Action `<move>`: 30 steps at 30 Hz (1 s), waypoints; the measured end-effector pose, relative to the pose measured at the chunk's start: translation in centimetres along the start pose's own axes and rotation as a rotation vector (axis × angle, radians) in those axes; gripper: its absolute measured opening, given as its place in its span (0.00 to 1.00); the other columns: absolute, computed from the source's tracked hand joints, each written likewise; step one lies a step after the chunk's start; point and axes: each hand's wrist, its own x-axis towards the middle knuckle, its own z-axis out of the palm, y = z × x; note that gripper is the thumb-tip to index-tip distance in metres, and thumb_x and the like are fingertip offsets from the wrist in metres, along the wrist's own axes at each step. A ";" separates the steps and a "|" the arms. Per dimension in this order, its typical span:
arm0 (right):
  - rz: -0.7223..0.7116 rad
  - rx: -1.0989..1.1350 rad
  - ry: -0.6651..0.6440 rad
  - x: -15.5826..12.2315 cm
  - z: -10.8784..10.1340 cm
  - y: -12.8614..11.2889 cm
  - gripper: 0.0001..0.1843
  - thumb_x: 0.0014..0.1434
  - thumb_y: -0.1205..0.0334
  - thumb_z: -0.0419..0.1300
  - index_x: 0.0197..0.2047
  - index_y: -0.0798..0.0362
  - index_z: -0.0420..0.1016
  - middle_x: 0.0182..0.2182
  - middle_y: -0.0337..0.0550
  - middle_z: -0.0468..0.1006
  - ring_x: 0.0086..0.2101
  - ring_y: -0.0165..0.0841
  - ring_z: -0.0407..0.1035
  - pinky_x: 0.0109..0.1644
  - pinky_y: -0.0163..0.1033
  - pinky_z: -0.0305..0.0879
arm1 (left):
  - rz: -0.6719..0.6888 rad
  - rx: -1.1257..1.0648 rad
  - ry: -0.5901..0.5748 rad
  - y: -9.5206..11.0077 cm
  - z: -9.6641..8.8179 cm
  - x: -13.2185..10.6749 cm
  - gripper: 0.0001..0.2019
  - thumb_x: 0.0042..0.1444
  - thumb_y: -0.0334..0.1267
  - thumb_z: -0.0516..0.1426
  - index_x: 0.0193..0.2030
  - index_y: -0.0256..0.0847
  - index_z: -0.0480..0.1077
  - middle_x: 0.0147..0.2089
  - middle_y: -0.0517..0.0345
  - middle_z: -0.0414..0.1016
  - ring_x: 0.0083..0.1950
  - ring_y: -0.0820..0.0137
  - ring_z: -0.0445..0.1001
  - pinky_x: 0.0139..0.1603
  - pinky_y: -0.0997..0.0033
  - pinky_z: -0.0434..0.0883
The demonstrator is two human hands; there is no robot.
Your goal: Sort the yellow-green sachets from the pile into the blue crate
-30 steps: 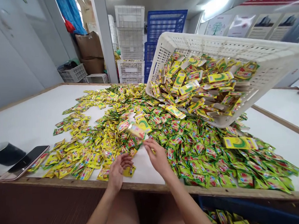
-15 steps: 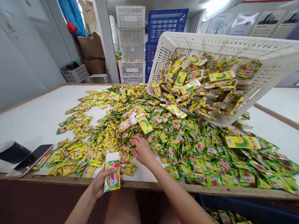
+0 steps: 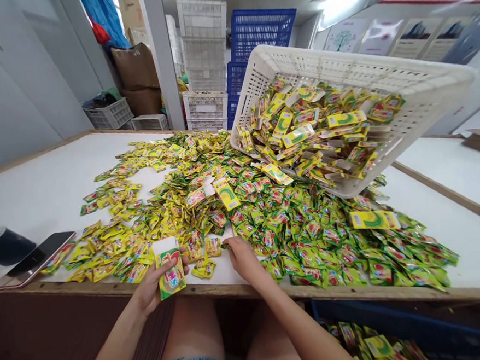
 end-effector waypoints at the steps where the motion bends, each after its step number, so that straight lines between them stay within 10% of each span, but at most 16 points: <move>1: 0.052 0.054 0.048 0.0 -0.1 0.1 0.14 0.54 0.72 0.50 0.44 0.53 0.68 0.38 0.45 0.73 0.39 0.34 0.66 0.44 0.40 0.61 | 0.002 0.010 -0.004 -0.1 0.3 0.1 0.18 0.48 0.34 0.61 0.47 0.35 0.69 0.35 0.51 0.77 0.32 0.69 0.76 0.33 0.72 0.73; 6: 0.323 0.416 0.104 0.2 0.6 -0.3 0.12 0.50 0.59 0.58 0.37 0.54 0.70 0.24 0.37 0.70 0.23 0.29 0.61 0.26 0.32 0.57 | 0.017 0.060 0.030 0.0 0.6 -0.2 0.19 0.47 0.36 0.62 0.47 0.34 0.69 0.36 0.50 0.78 0.33 0.68 0.76 0.33 0.72 0.73; 11: 0.355 0.466 0.056 0.7 2.7 -1.7 0.07 0.47 0.63 0.57 0.33 0.55 0.70 0.23 0.36 0.70 0.25 0.29 0.62 0.28 0.32 0.57 | 0.046 0.081 0.066 0.4 -0.1 -0.8 0.20 0.47 0.36 0.62 0.47 0.35 0.68 0.37 0.50 0.77 0.32 0.69 0.76 0.31 0.73 0.73; 22: 0.436 -0.141 0.057 -0.9 5.7 -6.4 0.08 0.47 0.64 0.60 0.33 0.53 0.70 0.35 0.47 0.72 0.40 0.42 0.63 0.45 0.46 0.53 | 0.071 0.157 0.110 0.1 0.3 -0.4 0.22 0.43 0.40 0.64 0.46 0.34 0.69 0.37 0.48 0.78 0.32 0.66 0.76 0.33 0.71 0.72; 30: 0.316 0.520 0.064 -0.9 3.9 -5.1 0.11 0.44 0.67 0.59 0.35 0.52 0.66 0.31 0.38 0.70 0.35 0.31 0.65 0.40 0.36 0.62 | 0.021 0.359 0.001 0.3 1.1 -0.5 0.20 0.40 0.38 0.65 0.43 0.34 0.73 0.41 0.47 0.78 0.42 0.61 0.75 0.43 0.68 0.69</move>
